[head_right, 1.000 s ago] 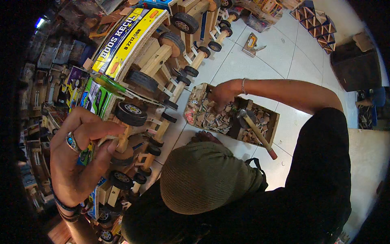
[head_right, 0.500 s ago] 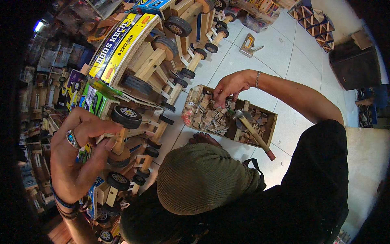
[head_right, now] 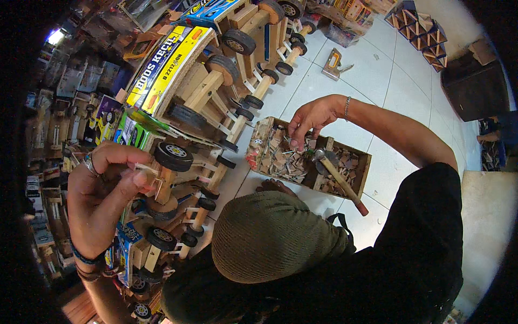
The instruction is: The person assembles wooden toy trucks by inserting nails into pre-drilled holes and tapping them in with a small hammer. The person handles multiple truck bodies and wheels, repeatedly picking nails from a box and securing them to complete each unit.
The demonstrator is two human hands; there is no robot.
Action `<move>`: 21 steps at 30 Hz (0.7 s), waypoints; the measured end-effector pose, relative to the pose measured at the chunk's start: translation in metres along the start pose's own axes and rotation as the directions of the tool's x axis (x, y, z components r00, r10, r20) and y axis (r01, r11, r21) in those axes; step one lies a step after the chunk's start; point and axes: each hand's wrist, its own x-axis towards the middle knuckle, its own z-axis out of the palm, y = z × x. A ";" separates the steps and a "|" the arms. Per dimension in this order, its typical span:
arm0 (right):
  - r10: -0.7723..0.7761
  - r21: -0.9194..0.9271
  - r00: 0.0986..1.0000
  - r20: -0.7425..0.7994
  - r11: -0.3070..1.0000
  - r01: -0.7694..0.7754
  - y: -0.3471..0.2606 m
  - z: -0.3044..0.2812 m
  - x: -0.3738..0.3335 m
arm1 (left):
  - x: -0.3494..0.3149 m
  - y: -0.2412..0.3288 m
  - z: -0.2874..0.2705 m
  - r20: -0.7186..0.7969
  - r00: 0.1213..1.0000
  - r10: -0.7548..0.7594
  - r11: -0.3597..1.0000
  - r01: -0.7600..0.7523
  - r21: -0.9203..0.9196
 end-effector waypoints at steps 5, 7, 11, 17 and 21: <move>-0.076 0.074 0.997 -0.006 0.994 0.076 0.000 0.001 0.000 | 0.000 0.005 0.000 -0.024 0.995 -0.092 0.978 0.085 -0.192; -0.163 0.127 0.986 0.041 0.979 0.157 -0.001 0.003 -0.002 | 0.002 0.005 0.001 -0.023 0.996 -0.089 0.976 0.083 -0.200; -0.294 0.231 0.947 0.128 0.938 0.260 -0.009 0.009 -0.009 | 0.008 0.004 0.002 0.034 0.997 -0.064 0.971 0.070 -0.227; -0.406 0.190 0.893 0.194 0.909 0.372 -0.020 0.017 -0.009 | 0.014 0.006 0.007 0.083 0.995 -0.061 0.954 0.083 -0.289; -0.410 0.089 0.892 0.189 0.912 0.400 -0.016 0.016 -0.003 | 0.016 0.007 0.010 0.099 0.993 -0.058 0.956 0.084 -0.283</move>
